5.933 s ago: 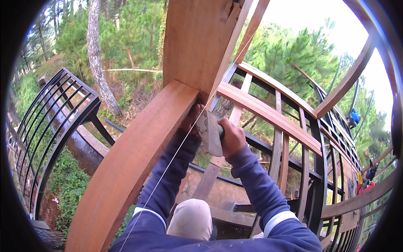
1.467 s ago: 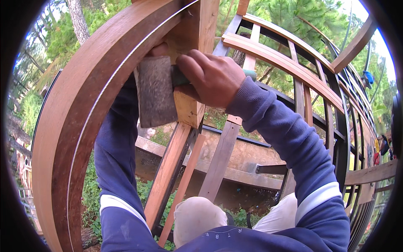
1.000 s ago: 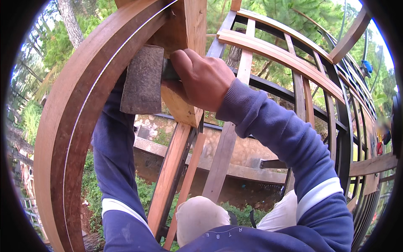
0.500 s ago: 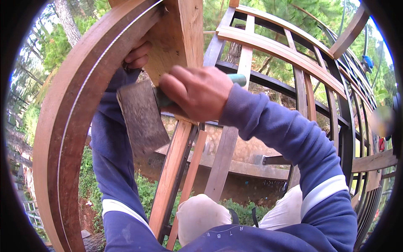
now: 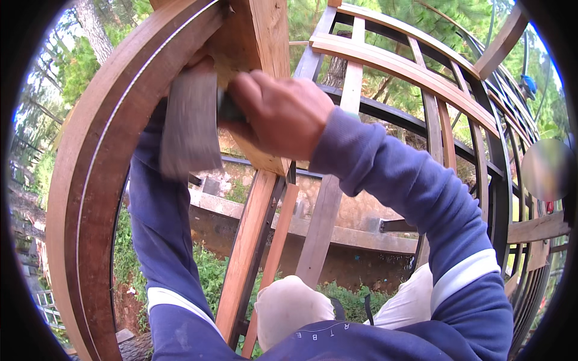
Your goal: The person constructs a wooden structure by hammering nails into wooden beams and planks. They move around the elevated framework to secure different sections and use a ruler to measure and mark the wood before hammering.
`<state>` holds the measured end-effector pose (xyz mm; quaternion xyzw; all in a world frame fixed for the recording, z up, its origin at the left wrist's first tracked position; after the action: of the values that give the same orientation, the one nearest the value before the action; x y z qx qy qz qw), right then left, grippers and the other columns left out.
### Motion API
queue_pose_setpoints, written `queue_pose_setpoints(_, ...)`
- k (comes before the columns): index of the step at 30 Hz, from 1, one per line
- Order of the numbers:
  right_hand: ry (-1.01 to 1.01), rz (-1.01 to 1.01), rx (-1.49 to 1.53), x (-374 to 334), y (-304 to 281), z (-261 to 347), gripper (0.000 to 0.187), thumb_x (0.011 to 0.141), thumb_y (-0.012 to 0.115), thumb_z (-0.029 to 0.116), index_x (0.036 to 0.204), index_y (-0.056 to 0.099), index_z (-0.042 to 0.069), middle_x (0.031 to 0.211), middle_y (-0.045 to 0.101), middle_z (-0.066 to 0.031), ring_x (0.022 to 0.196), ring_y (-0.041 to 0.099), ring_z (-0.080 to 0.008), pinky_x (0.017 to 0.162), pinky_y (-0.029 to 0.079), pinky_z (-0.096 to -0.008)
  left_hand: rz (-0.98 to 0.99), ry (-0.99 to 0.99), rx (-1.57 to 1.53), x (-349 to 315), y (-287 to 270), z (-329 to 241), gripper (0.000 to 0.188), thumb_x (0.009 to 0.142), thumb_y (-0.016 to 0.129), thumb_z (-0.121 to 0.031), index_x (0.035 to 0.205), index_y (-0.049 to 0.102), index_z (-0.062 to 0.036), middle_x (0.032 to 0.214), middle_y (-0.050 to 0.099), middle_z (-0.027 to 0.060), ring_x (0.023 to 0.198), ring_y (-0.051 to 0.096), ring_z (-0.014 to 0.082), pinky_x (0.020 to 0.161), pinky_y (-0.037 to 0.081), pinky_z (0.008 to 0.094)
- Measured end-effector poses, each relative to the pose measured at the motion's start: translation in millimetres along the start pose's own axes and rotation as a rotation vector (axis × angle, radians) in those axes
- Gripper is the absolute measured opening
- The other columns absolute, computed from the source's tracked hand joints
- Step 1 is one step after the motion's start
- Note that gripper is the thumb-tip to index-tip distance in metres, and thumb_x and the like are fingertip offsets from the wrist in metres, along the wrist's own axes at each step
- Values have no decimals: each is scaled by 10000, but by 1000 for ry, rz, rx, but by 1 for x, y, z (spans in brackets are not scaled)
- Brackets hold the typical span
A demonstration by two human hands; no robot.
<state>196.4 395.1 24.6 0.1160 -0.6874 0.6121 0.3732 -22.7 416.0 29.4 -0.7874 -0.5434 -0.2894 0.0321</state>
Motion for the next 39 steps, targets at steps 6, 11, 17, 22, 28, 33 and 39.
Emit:
queue_pose_setpoints(6,-36,-20,37,1,-3,2,386,862,524,398,865,465,17,694,507,-128,534,590,-268,432,483,-377,-66,39,85,-8,2,-1,223,886,492,-245,831,510,-30,688,391,15,576,355,111,460,289,226)
queue_pose_setpoints(11,-51,-9,60,1,-10,5,394,825,585,381,894,460,13,716,534,-159,550,578,-333,471,469,-398,-111,63,146,-14,0,-4,217,886,493,-234,822,511,-28,685,387,14,575,352,110,462,288,226)
queue_pose_setpoints(17,75,9,7,6,-9,2,391,818,590,377,913,460,20,710,516,-143,562,589,-312,471,479,-388,-156,95,208,-14,0,-3,211,887,495,-222,810,513,-26,682,383,13,575,349,108,465,287,225)
queue_pose_setpoints(22,30,25,5,7,-13,2,386,878,503,383,896,455,1,698,523,-159,571,608,-306,475,496,-410,-220,129,288,-22,1,-1,207,887,496,-212,801,514,-24,679,379,12,574,345,108,468,286,224)
queue_pose_setpoints(28,-99,62,28,1,-17,5,366,886,494,349,890,472,-16,712,534,-184,574,605,-317,465,478,-384,-289,175,390,-24,1,6,203,887,498,-199,790,516,-22,675,374,11,573,342,106,471,285,223)
queue_pose_setpoints(33,106,28,18,2,-16,6,345,884,500,332,903,470,-11,741,543,-184,571,601,-325,482,484,-397,-402,285,620,-38,7,8,201,887,499,-189,780,517,-20,672,370,10,573,338,105,473,284,223)
queue_pose_setpoints(39,188,68,113,-25,1,3,328,815,616,295,922,451,33,770,544,-166,610,579,-358,510,463,-419,-599,476,1006,-89,33,-15,199,888,501,-177,769,519,-17,669,365,9,572,335,104,476,283,222)
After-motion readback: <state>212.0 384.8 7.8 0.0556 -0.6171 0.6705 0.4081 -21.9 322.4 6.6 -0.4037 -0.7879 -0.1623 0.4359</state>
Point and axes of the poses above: each hand's wrist, its own x-axis towards the middle knuckle, its own y-axis out of the palm, z = x × y, the point moved 2 cm from there along x, towards the middle knuckle
